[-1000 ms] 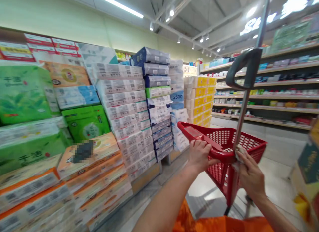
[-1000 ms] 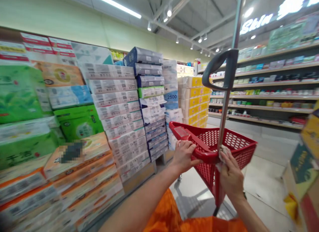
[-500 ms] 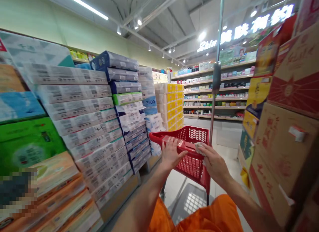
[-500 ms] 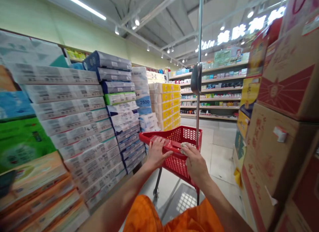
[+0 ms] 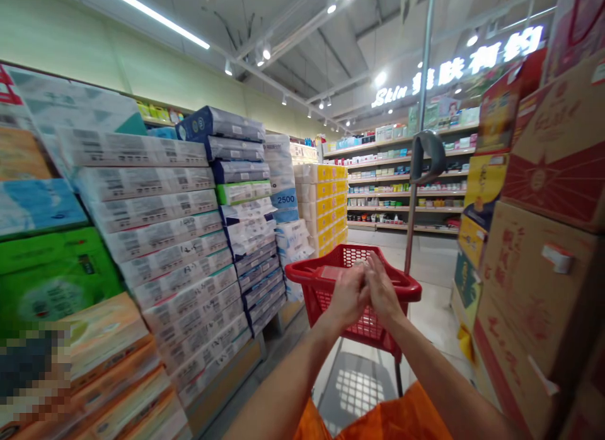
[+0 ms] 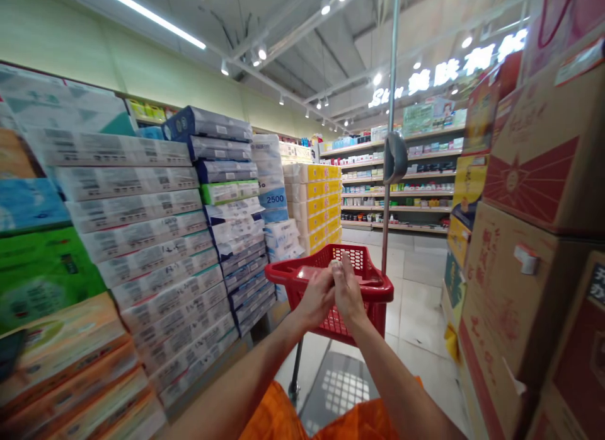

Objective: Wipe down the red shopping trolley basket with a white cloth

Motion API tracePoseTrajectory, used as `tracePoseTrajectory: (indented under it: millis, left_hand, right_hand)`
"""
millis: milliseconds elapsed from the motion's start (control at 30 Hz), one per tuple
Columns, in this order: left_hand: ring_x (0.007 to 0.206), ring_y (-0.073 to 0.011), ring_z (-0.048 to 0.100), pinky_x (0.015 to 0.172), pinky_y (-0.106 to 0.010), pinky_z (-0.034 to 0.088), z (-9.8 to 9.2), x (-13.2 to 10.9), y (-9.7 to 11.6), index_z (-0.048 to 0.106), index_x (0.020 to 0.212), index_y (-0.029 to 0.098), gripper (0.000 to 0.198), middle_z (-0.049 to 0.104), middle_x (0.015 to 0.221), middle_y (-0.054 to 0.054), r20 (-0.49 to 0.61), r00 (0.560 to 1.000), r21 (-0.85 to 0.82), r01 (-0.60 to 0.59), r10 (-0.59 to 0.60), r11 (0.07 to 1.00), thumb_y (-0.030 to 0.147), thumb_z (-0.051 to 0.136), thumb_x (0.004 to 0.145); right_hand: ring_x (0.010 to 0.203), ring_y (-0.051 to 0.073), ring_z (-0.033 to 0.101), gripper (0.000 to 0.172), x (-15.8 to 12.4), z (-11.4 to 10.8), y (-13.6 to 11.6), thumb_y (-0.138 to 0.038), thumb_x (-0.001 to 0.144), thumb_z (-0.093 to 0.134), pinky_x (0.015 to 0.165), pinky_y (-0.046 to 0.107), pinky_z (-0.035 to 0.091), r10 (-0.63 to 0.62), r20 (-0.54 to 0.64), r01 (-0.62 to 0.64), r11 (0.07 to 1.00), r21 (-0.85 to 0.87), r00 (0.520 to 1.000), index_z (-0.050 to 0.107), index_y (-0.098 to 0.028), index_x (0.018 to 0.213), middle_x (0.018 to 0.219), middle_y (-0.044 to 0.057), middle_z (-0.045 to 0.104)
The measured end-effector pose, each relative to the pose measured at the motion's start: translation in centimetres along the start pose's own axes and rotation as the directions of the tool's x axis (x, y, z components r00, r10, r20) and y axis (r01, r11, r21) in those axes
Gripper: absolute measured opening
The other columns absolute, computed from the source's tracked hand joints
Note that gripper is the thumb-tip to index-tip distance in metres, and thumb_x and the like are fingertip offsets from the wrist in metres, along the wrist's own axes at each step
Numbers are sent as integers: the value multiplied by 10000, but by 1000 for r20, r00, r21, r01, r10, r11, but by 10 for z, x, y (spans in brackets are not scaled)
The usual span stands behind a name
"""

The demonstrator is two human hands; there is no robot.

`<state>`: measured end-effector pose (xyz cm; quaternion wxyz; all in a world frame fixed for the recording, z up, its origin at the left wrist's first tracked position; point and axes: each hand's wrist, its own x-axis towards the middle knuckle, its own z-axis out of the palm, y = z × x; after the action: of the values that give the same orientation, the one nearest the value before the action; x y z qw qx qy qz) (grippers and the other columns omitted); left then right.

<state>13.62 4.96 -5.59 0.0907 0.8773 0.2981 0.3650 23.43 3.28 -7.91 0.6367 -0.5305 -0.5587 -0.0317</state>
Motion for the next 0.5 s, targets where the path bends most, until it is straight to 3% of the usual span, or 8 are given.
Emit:
tracePoseTrajectory:
  millis: [100, 167, 267, 367, 433, 500]
  left_hand:
    - [1141, -202, 436, 986, -421, 309, 7, 7, 2, 488, 1138, 197, 332, 514, 1221, -67, 33, 997, 39, -76, 75, 996, 290, 414, 828]
    - [1068, -187, 488, 961, -393, 341, 4, 8, -9, 544, 1024, 193, 242, 571, 1127, -52, 6, 996, 41, -93, 92, 995, 250, 431, 818]
    - [971, -161, 534, 910, -326, 398, -12, 5, -44, 555, 962, 173, 230, 604, 1022, -46, -100, 995, 29, 15, -12, 999, 134, 471, 752]
    - [990, -156, 528, 915, -309, 403, -28, 0, -70, 553, 962, 158, 274, 597, 1044, -59, -183, 976, 26, 128, -121, 991, 69, 441, 728]
    - [1008, -156, 521, 920, -308, 405, -25, 0, -66, 548, 983, 160, 285, 590, 1069, -58, -163, 983, 29, 92, -86, 995, 78, 439, 733]
    - [1045, -171, 501, 938, -327, 396, -12, 5, -46, 526, 1045, 167, 310, 572, 1115, -57, -101, 994, 49, -44, 49, 998, 141, 491, 738]
  right_hand:
    - [1087, 237, 485, 528, 3, -21, 10, -358, 849, 316, 898, 379, 377, 43, -51, -51, 983, -176, 998, 337, -116, 1317, 1245, 132, 484]
    - [1025, 260, 515, 478, 1, -37, 20, -346, 834, 337, 900, 422, 347, -18, 9, 20, 920, -392, 1000, 463, -106, 1227, 1144, 143, 559]
    - [895, 252, 552, 433, -6, -51, 32, -325, 848, 300, 863, 426, 337, -100, 156, 172, 803, -571, 983, 568, -107, 1109, 937, 123, 641]
    - [815, 224, 555, 433, -9, -49, 36, -324, 864, 280, 829, 394, 335, -154, 163, 222, 764, -606, 975, 566, -115, 1113, 875, 99, 652]
    - [771, 211, 558, 428, -9, -44, 35, -320, 869, 280, 822, 390, 320, -163, 117, 200, 760, -619, 980, 560, -114, 1119, 828, 89, 656]
    - [744, 201, 560, 426, -9, -40, 34, -321, 872, 284, 820, 385, 308, -183, 91, 200, 767, -610, 979, 546, -106, 1131, 798, 81, 657]
